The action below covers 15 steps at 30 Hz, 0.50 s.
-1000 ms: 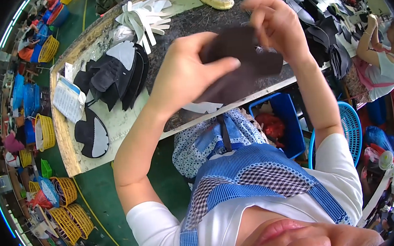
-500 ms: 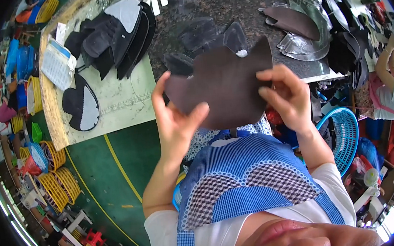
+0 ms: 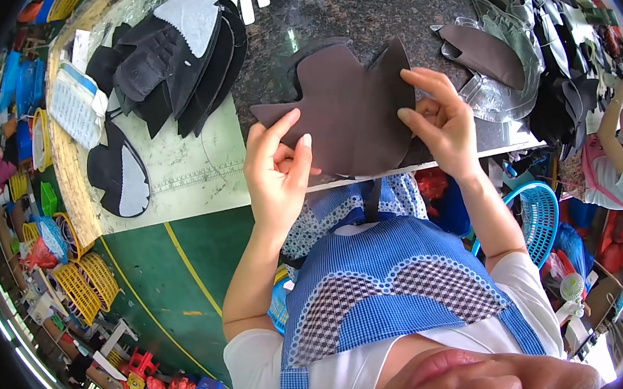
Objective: Apply glue to shoe upper components at a factory workbench using a brush.
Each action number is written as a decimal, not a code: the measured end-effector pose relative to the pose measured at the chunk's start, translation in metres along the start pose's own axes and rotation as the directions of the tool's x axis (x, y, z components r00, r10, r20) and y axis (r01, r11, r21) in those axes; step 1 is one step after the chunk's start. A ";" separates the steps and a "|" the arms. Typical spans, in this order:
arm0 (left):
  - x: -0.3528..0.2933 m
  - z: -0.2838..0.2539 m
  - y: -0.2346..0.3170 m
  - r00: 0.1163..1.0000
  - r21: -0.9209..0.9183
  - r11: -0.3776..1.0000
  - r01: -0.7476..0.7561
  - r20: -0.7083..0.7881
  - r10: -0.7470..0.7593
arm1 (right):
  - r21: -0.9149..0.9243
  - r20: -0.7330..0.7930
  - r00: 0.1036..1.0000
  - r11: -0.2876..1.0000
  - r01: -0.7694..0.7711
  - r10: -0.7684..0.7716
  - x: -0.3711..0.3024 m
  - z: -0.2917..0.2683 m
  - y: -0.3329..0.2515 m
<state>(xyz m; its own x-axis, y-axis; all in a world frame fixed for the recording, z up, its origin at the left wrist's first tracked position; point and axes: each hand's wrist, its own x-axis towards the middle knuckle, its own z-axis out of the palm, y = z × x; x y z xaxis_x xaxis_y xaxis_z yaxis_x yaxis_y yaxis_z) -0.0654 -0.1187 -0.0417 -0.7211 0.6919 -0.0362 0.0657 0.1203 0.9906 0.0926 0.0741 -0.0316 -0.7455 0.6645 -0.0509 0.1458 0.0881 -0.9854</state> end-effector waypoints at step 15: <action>-0.001 0.002 -0.004 0.997 0.115 0.993 0.015 -0.074 -0.006 | -0.214 -0.044 0.998 0.976 0.028 -0.039 -0.005 0.015 0.004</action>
<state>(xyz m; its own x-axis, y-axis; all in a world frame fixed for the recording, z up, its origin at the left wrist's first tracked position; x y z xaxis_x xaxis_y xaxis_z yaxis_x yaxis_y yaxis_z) -0.0635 -0.1192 -0.0460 -0.7707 0.6363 -0.0327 0.1336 0.2116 0.9682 0.0872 0.0599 -0.0377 -0.7215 0.6923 -0.0058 0.2603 0.2635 -0.9289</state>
